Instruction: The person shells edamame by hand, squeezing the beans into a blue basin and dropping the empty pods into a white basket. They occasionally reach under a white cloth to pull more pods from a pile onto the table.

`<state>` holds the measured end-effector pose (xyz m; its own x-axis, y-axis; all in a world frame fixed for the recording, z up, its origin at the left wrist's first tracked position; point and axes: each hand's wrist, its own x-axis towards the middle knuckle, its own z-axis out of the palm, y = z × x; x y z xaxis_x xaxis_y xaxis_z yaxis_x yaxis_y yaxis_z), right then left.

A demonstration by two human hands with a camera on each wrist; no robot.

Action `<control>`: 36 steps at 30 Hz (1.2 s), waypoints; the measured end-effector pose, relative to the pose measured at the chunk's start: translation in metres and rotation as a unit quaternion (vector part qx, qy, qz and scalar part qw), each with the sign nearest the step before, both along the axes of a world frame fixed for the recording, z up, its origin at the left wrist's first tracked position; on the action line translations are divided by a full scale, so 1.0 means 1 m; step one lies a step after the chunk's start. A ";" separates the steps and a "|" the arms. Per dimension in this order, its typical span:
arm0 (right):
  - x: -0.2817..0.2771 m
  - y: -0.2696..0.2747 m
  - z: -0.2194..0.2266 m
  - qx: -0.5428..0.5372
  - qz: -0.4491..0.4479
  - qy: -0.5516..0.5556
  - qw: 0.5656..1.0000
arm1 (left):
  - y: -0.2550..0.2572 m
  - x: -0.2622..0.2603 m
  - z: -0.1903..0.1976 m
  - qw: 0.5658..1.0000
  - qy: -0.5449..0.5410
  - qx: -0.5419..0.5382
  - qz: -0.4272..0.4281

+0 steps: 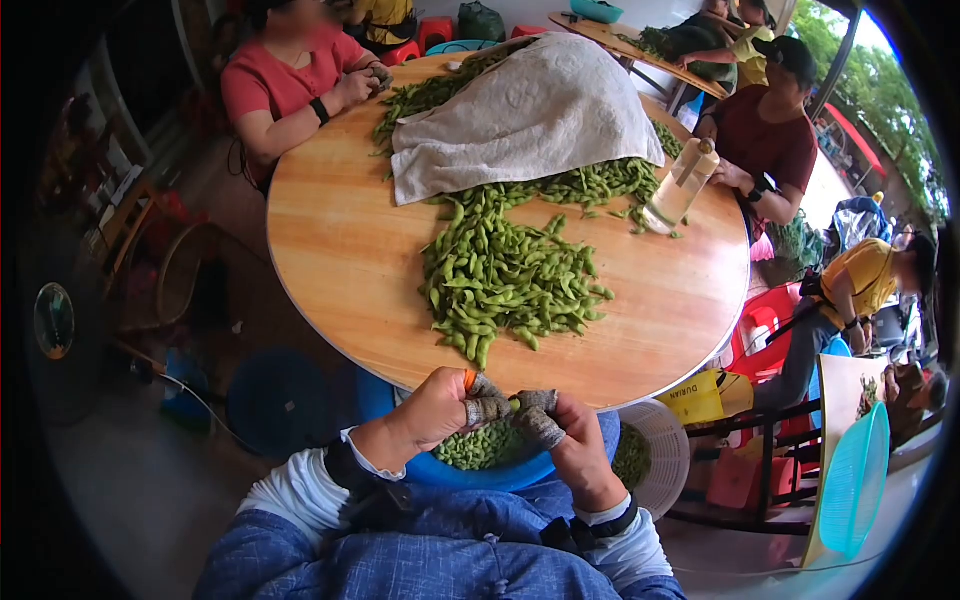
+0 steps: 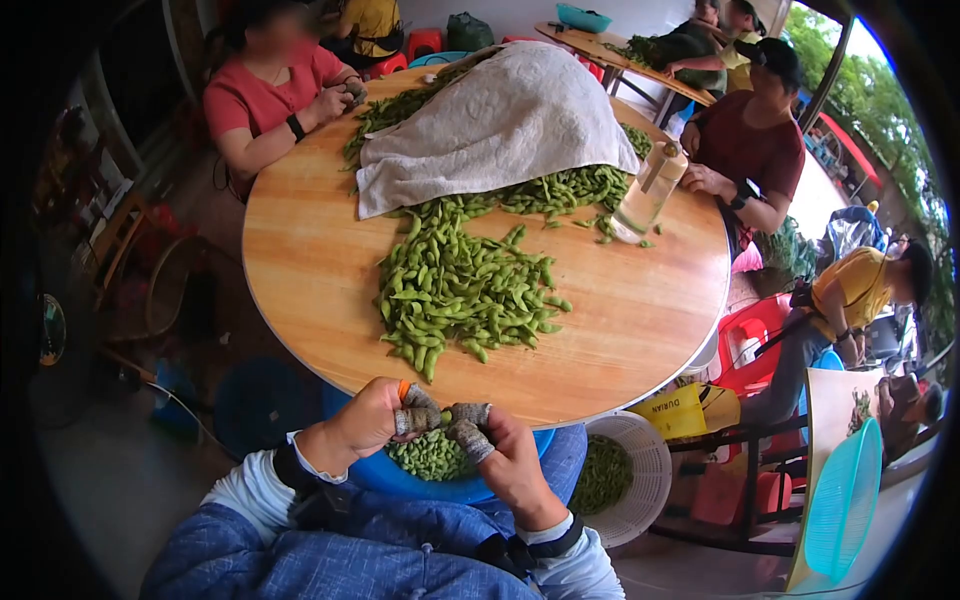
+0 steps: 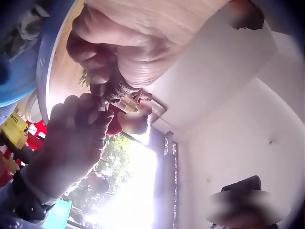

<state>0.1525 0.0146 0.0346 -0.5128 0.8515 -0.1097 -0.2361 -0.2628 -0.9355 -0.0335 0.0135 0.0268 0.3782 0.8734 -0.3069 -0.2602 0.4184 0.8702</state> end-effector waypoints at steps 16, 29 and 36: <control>0.008 0.000 0.001 -0.046 0.030 0.016 0.998 | -0.005 0.007 0.004 0.998 0.029 0.063 0.013; 0.003 -0.004 0.002 -0.058 0.052 0.012 0.997 | -0.011 0.006 0.004 0.995 0.057 0.082 0.018; -0.002 -0.006 -0.009 -0.078 0.040 0.011 0.996 | -0.017 0.005 -0.002 0.927 0.270 0.260 0.010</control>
